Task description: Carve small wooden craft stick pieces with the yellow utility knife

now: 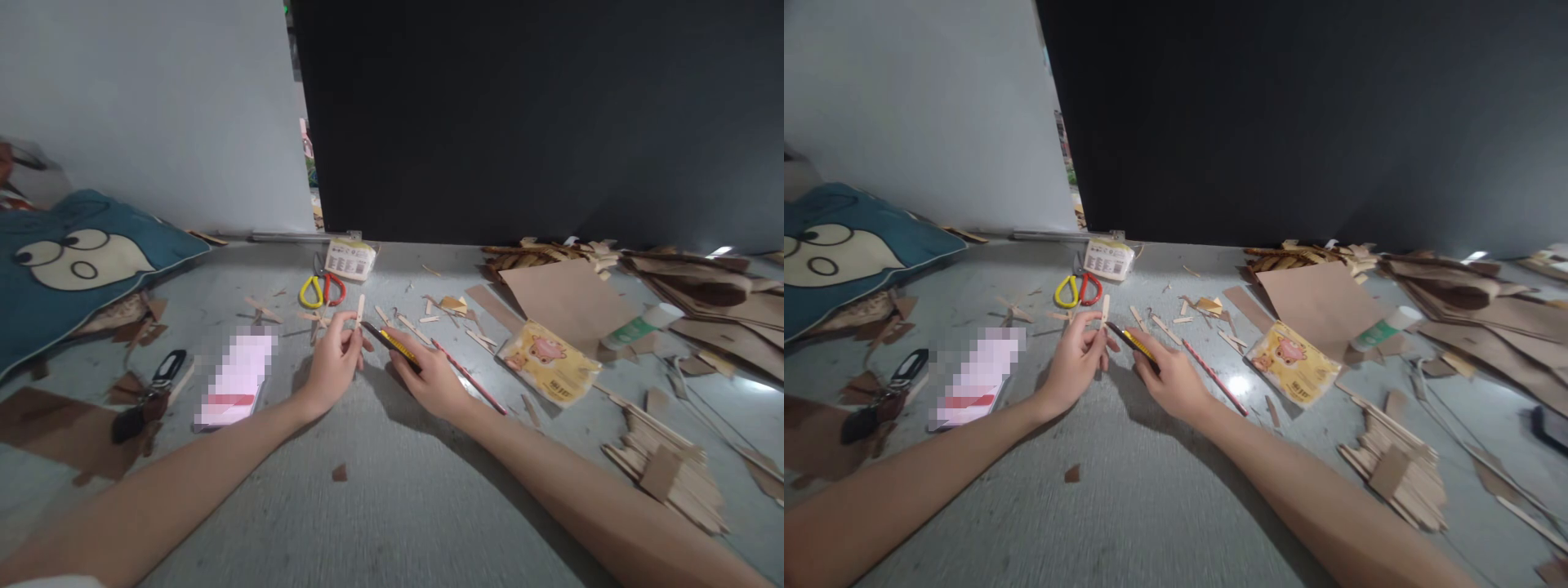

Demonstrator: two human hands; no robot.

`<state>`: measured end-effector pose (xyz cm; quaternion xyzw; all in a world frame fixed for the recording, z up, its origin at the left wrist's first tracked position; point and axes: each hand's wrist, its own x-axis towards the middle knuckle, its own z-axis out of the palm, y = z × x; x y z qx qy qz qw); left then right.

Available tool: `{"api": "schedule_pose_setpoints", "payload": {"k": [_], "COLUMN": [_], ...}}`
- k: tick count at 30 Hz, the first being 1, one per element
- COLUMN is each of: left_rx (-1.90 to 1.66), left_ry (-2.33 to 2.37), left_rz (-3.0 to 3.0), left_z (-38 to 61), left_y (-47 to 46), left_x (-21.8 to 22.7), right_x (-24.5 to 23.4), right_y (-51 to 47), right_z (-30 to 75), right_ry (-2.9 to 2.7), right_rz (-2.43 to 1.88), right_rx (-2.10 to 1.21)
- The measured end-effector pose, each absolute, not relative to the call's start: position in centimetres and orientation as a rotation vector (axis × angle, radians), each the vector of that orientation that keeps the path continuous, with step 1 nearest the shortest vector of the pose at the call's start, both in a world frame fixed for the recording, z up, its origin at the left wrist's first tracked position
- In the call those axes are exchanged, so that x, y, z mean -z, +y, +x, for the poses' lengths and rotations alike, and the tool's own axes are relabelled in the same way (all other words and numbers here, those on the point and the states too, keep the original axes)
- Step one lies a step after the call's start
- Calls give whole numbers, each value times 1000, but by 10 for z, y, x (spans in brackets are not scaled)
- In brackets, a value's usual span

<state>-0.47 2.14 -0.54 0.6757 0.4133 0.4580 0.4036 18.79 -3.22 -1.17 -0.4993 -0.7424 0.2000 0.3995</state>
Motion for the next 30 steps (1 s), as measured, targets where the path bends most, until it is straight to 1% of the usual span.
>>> {"api": "schedule_pose_setpoints", "payload": {"k": [6, 20, 30], "left_rx": [-1146, -1144, -1148], "left_ry": [1044, 1043, 1045], "left_rz": [1732, 1777, 1788], "left_z": [-5, -5, -6], "left_y": [21, 20, 20], "left_x": [7, 5, 6], "right_x": [12, 13, 13], "right_y": [-33, -31, -31], "right_z": [188, 190, 189], "right_ry": [-1849, -1794, -1823], "right_rz": [-1319, -1213, -1275], "right_rx": [-504, -492, -511]}}
